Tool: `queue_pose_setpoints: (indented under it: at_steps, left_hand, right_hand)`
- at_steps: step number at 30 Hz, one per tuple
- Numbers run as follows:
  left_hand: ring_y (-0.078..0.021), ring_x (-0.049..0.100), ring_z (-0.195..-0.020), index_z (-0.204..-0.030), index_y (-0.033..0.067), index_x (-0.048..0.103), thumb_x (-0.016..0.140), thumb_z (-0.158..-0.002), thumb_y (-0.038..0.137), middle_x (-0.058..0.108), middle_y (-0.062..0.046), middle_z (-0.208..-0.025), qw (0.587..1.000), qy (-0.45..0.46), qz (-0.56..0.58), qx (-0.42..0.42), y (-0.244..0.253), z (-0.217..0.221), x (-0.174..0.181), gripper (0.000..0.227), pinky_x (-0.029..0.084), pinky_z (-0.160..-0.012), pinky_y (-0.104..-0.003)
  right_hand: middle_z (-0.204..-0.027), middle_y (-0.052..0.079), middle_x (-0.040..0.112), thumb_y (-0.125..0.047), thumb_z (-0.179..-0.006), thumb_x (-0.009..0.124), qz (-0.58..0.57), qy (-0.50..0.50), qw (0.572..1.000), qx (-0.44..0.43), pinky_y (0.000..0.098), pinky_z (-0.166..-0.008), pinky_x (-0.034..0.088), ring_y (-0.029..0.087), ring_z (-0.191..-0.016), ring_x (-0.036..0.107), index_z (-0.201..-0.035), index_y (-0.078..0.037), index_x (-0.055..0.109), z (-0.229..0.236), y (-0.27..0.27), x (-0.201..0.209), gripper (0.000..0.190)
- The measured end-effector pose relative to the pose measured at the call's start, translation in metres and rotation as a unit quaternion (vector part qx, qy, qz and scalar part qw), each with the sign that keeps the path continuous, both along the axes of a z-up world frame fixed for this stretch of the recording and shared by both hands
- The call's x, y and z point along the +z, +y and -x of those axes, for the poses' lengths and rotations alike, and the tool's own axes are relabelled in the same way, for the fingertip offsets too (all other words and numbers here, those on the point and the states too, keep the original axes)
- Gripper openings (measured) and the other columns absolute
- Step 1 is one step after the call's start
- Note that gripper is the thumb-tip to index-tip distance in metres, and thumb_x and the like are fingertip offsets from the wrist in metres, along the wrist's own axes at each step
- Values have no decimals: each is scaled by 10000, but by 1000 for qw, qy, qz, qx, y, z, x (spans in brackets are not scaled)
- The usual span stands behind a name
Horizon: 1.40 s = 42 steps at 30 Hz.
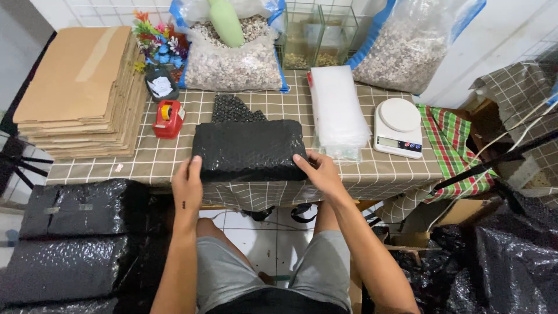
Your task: The person wraps a rectangular item in black bubble wrap, folds the edges, and seals the package with clear packing tape. The wrapped package is placed on the table next to other similar packages.
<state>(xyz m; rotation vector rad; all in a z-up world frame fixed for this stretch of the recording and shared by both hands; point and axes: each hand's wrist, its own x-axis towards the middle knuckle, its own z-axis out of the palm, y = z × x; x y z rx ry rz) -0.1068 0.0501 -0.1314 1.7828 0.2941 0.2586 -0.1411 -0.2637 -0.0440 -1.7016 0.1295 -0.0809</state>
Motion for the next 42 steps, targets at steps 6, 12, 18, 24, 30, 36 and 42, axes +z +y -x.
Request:
queue_pose_setpoints:
  at_steps: [6,12,18,24,30,36,42]
  left_hand:
    - [-284,677,-904,-980,137,721,677,-1007,480,714,-145,-877,998,-6,-61,0,-8,12,17,347,490,-854,-453]
    - [-410,686,-1059,-1136,79,715,728,-994,443,715,-238,-1035,998,-29,5,-48,-15,28,43,392,515,-896,-560]
    - [-223,651,-945,-1027,88,724,764,-966,397,729,-127,-960,999,-2,18,-27,-26,40,68,318,516,-891,-456]
    - [-312,666,-973,-1041,54,707,781,-913,432,706,-189,-966,999,40,6,-21,-30,44,71,405,488,-886,-496]
    - [-487,337,-1461,-1580,16,339,701,-938,349,288,-313,-1590,968,135,211,6,-48,74,131,809,493,-1029,-606]
    - [-435,360,-1425,-1535,-75,361,689,-984,266,309,-330,-1502,954,100,282,0,-30,73,72,726,472,-1060,-559]
    - [-289,640,-840,-1120,57,552,770,-864,149,451,-75,-1001,907,125,403,-16,-7,72,19,348,629,-833,-459]
  right_hand:
    - [-984,131,748,-421,-939,782,2,26,1000,-15,383,-867,551,197,-977,646,-1136,-69,785,-21,-12,-54,404]
    - [-1010,155,727,-510,-932,763,34,33,999,-6,429,-879,544,232,-1027,646,-1188,-52,758,-13,5,-8,525]
    - [-1515,382,421,-627,-1033,390,62,130,990,12,580,-1205,283,491,-1460,348,-1451,111,497,19,21,56,855]
    - [-1625,368,139,-662,-983,443,-64,230,971,-7,688,-766,581,625,-1364,371,-1552,121,243,18,12,36,988]
    - [-1565,382,260,-497,-1035,490,-240,153,957,-50,689,-906,525,627,-1301,461,-1522,142,277,31,20,18,832]
    - [-1072,178,657,-279,-1041,608,-256,151,948,-111,493,-815,610,298,-931,672,-1189,53,679,27,-13,-87,371]
    - [-892,176,736,-70,-873,793,-216,126,965,-75,391,-669,624,230,-757,702,-1136,57,718,44,-2,-59,302]
